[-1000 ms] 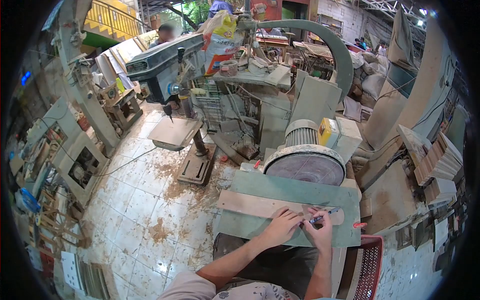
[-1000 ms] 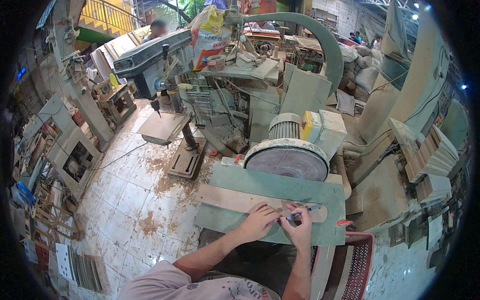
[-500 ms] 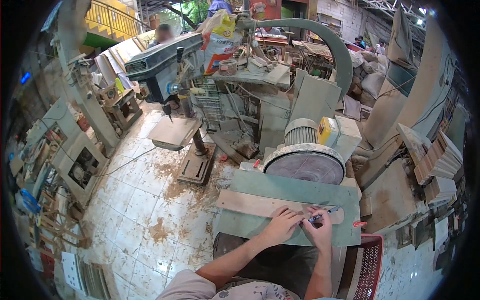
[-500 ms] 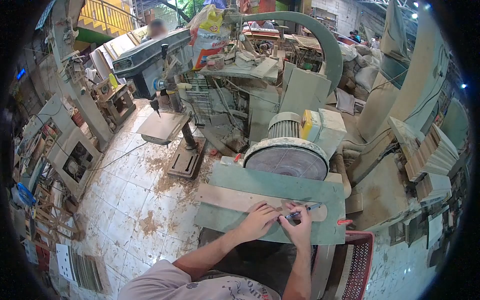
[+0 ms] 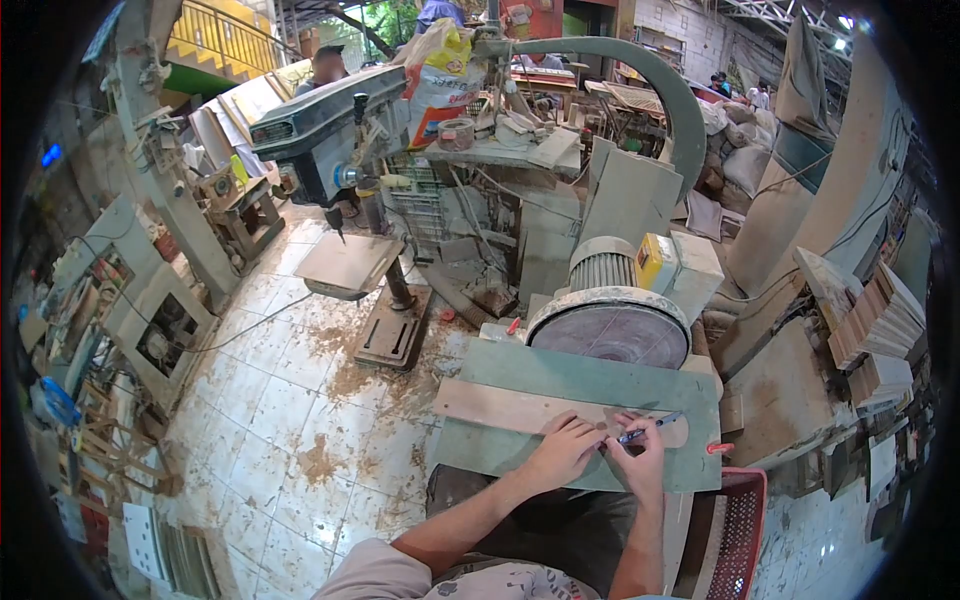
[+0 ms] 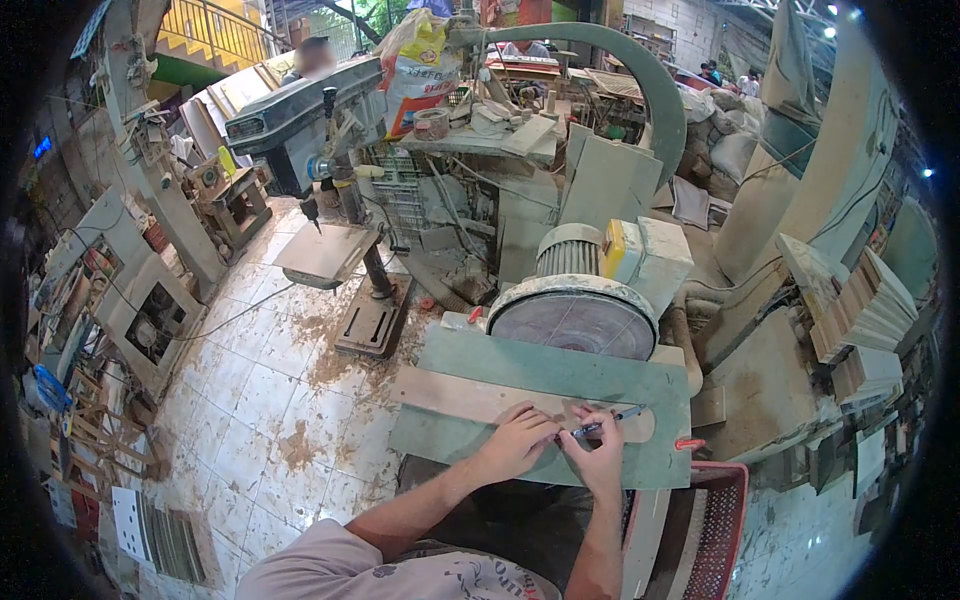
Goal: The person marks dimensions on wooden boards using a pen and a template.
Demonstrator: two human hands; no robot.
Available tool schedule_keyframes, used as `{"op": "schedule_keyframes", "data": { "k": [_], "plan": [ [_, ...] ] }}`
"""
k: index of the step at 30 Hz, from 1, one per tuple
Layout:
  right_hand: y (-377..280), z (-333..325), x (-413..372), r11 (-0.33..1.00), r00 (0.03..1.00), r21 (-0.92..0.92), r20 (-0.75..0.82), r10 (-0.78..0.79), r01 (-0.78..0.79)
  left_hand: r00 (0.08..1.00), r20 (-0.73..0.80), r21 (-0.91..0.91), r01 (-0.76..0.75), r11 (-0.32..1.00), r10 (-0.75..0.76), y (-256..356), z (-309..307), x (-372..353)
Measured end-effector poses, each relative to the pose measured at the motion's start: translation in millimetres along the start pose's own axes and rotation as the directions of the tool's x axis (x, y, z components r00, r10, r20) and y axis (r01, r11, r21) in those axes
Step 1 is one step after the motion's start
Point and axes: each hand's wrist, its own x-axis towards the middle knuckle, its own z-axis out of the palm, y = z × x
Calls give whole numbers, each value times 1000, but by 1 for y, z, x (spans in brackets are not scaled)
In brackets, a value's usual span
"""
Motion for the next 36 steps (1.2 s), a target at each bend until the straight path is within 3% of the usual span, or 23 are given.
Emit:
{"op": "schedule_keyframes", "data": {
  "k": [17,26,32,36],
  "plan": [
    [-1,1,0,1000,1000,31,30,-8,7,999,10,0,48,999,-48,0,2,-1],
    [7,-2,0,997,999,-72,36,11,-8,999,-4,-58,36,998,-36,2,0,0],
    [-9,2,-2,997,997,17,29,74,-74,999,-4,-50,39,998,-39,1,2,0],
    [16,-2,-1,998,1000,-56,31,-3,5,999,8,-47,44,998,-43,-2,5,-2]
  ]
}}
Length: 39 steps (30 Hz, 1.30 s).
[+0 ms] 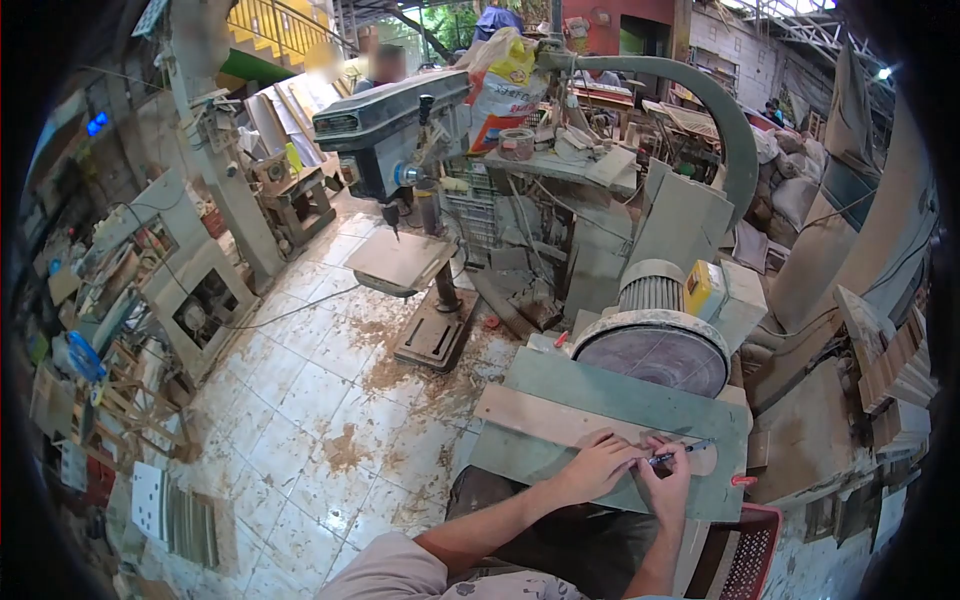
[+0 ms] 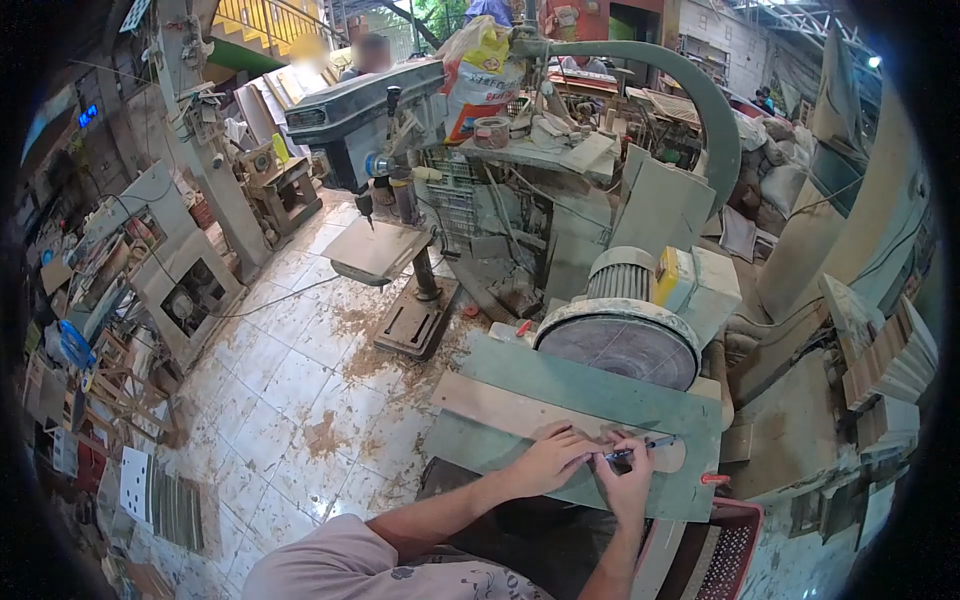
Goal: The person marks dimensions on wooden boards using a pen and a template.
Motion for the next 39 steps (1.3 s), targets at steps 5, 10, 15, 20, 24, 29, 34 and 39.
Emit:
{"op": "schedule_keyframes", "data": {
  "k": [5,10,15,20,24,29,34,39],
  "plan": [
    [-15,2,0,994,999,105,6,35,-35,1000,-2,11,-2,1000,2,-1,0,0],
    [-17,2,-1,995,999,93,5,40,-40,999,35,-30,22,999,-21,4,-5,1],
    [-13,2,0,998,1000,57,16,26,-27,999,24,-23,31,999,-30,7,-5,2],
    [-6,2,0,997,1000,75,12,21,-22,1000,-13,-19,21,1000,-21,5,-2,1],
    [-7,2,-2,998,999,43,12,38,-38,1000,-30,-7,8,1000,-8,3,2,0],
    [-9,2,-1,998,997,24,34,62,-63,1000,-18,-20,1,1000,-1,1,2,0],
    [-4,0,0,1000,997,-1,72,30,-30,1000,30,10,4,1000,-4,0,2,0],
    [-13,2,-1,998,997,-50,72,42,-38,1000,5,23,0,1000,0,-2,5,-1]
  ]
}}
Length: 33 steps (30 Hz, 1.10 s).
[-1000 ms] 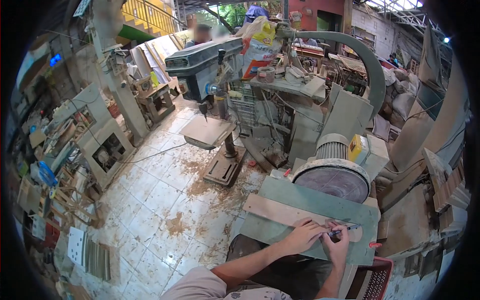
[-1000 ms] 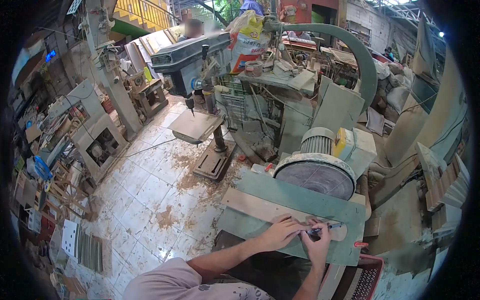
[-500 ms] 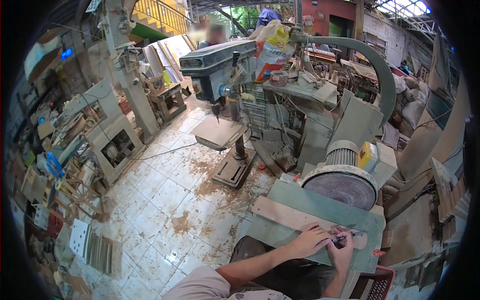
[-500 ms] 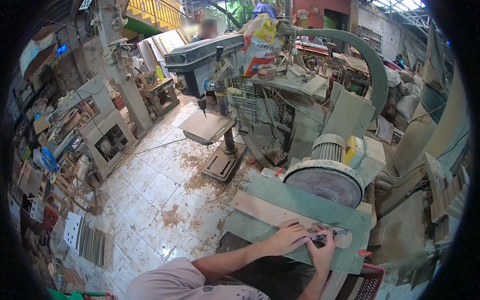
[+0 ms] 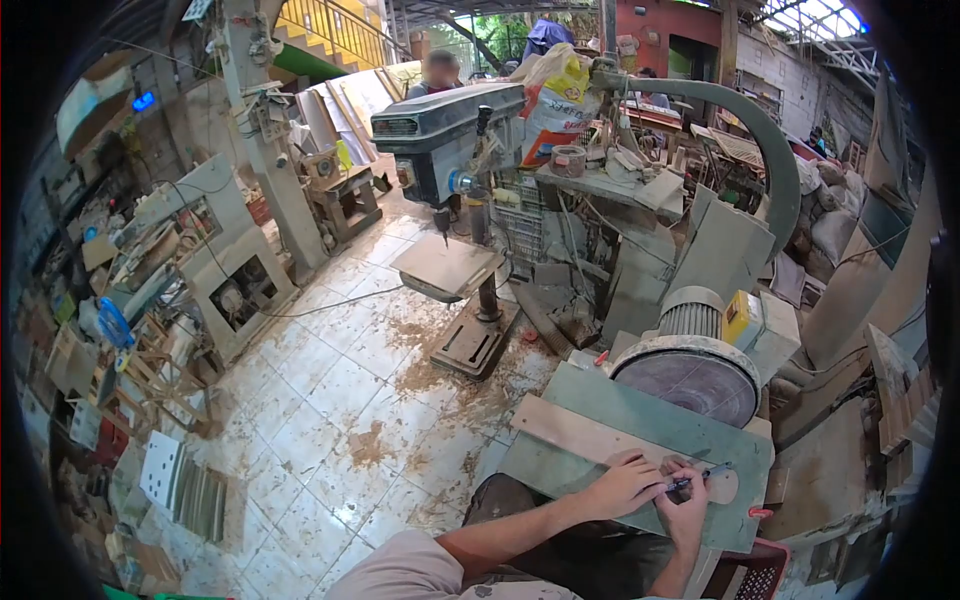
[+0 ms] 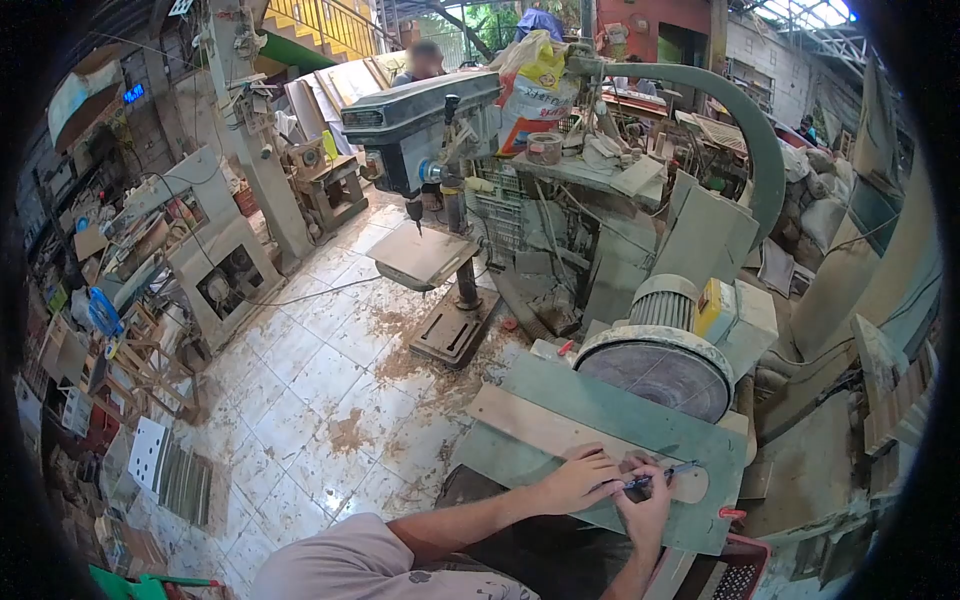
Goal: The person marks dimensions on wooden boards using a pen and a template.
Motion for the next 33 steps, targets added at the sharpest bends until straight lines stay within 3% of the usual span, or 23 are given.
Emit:
{"op": "schedule_keyframes", "data": {
  "k": [2,12,14,24,26,30,33],
  "plan": [
    [-12,2,0,995,999,92,1,38,-38,1000,-2,-3,0,1000,0,0,-1,0],
    [11,-1,1,998,999,48,14,-28,28,1000,1,-17,-1,1000,1,2,-3,1],
    [0,2,0,993,1000,118,-16,12,-10,1000,-2,-19,2,1000,-2,2,-2,0],
    [-3,1,0,1000,1000,20,-2,-2,2,1000,-11,-2,-6,1000,6,6,-5,2],
    [-4,1,1,997,1000,-70,2,-27,27,1000,-22,-9,-7,1000,7,5,-5,2],
    [-6,2,0,996,999,-76,5,-41,41,1000,-15,-1,2,1000,-2,4,-4,2],
    [-14,4,5,1000,1000,23,-11,-1,1,1000,-30,-9,-1,1000,0,2,-6,2]
  ]
}}
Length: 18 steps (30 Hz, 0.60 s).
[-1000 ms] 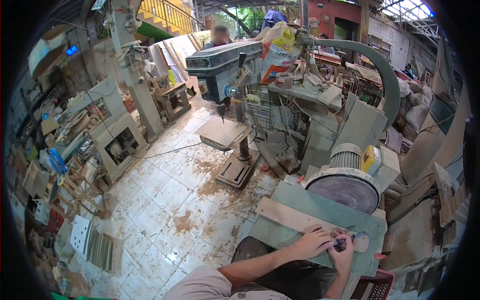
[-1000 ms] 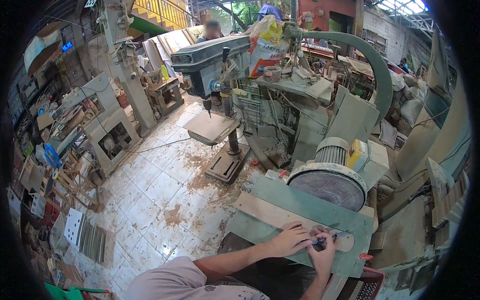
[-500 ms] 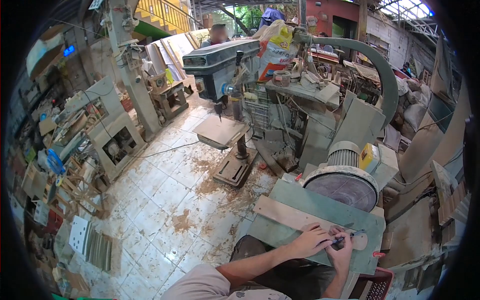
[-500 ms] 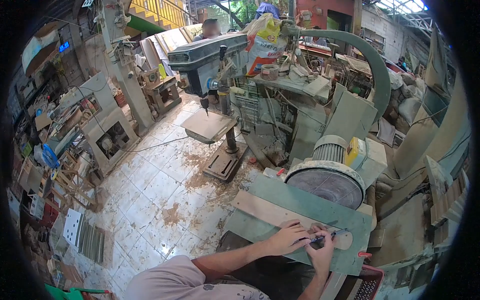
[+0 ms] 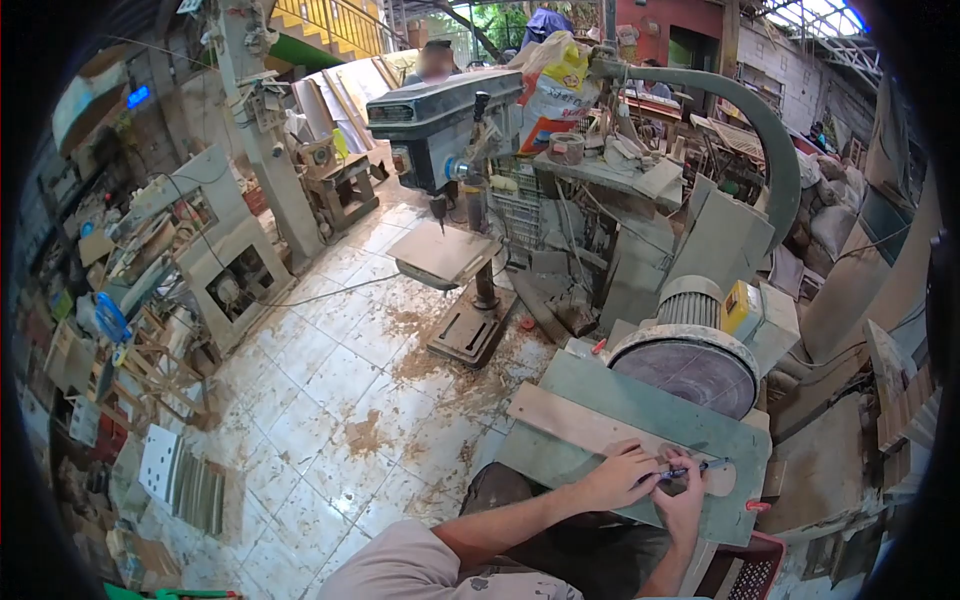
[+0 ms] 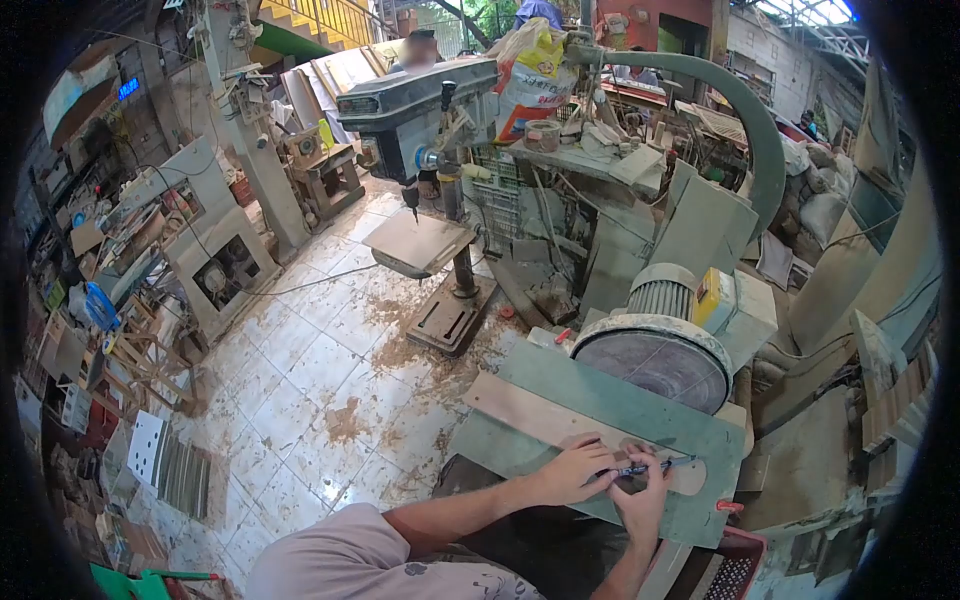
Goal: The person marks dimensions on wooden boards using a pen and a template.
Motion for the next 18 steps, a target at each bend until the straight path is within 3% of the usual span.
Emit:
{"op": "schedule_keyframes", "data": {
  "k": [2,4,7,8,11,18],
  "plan": [
    [3,-3,-5,995,1000,-97,13,5,-3,1000,-2,-27,21,999,-22,3,4,-2],
    [3,-9,-21,991,998,-127,27,57,-53,989,112,-3,100,995,-99,-1,1,-1],
    [17,-1,2,995,999,-91,21,-31,33,992,-115,-15,-51,999,49,4,2,2],
    [12,-1,3,999,1000,-43,19,-22,23,992,-116,-11,-47,999,46,3,-2,3],
    [0,1,-1,999,1000,24,17,21,-21,1000,-20,-69,16,998,-18,4,-4,2],
    [4,-3,-2,995,1000,-100,13,-17,18,1000,16,-22,14,1000,-13,1,0,1]
  ]
}}
